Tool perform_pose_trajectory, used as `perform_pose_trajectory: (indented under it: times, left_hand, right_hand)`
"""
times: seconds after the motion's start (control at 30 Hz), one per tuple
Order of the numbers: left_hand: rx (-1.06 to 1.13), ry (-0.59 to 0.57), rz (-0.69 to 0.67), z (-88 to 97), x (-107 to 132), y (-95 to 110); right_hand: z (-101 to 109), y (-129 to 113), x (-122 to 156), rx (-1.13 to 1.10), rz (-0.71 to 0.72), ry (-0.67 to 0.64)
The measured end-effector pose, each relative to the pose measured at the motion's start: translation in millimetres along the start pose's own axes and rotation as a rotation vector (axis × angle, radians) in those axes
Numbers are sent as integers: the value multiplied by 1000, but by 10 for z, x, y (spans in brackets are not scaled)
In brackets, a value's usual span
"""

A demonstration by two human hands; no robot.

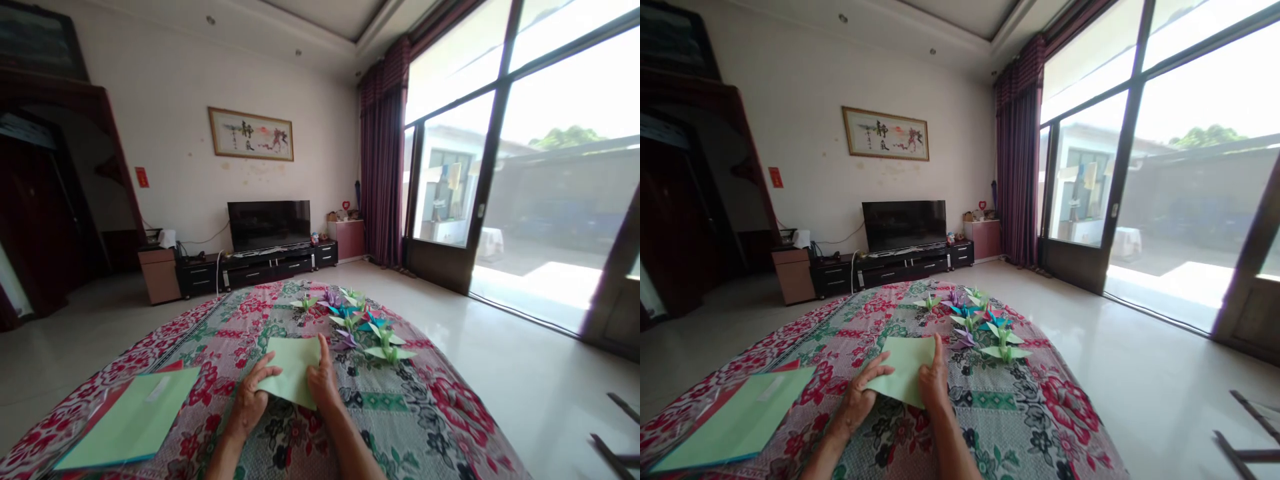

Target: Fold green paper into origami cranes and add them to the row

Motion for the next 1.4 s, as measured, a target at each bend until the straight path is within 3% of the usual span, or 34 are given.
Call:
perform_pose_trajectory:
  times: [0.2,0.53,0.7,0.9,1.1,1.4]
  left_hand:
    - [-18,33,21,-8,-2,-36]
    - [-17,44,32,9,-14,-57]
    - [36,-32,50,53,-30,83]
    - [138,-118,116,98,-13,272]
    - [251,-164,124,117,-31,313]
    - [277,-288,199,182,-5,408]
  right_hand:
    - [-15,-23,13,123,-28,9]
    - [3,72,-30,311,-144,-115]
    - [23,135,-91,244,-267,-180]
    - [17,82,-100,298,-275,-232]
    - [31,53,-77,315,-345,-279]
    - [50,-15,-84,94,-353,-295]
Point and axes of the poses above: each hand's wrist, its own x-axis away from the middle knuckle, its own z-axis out of the back of the hand, y = z × x, the point moved 2 cm from there along -x, towards the middle knuckle, and after that the axes turned 12 degrees about -y, right-handed, at the moved point
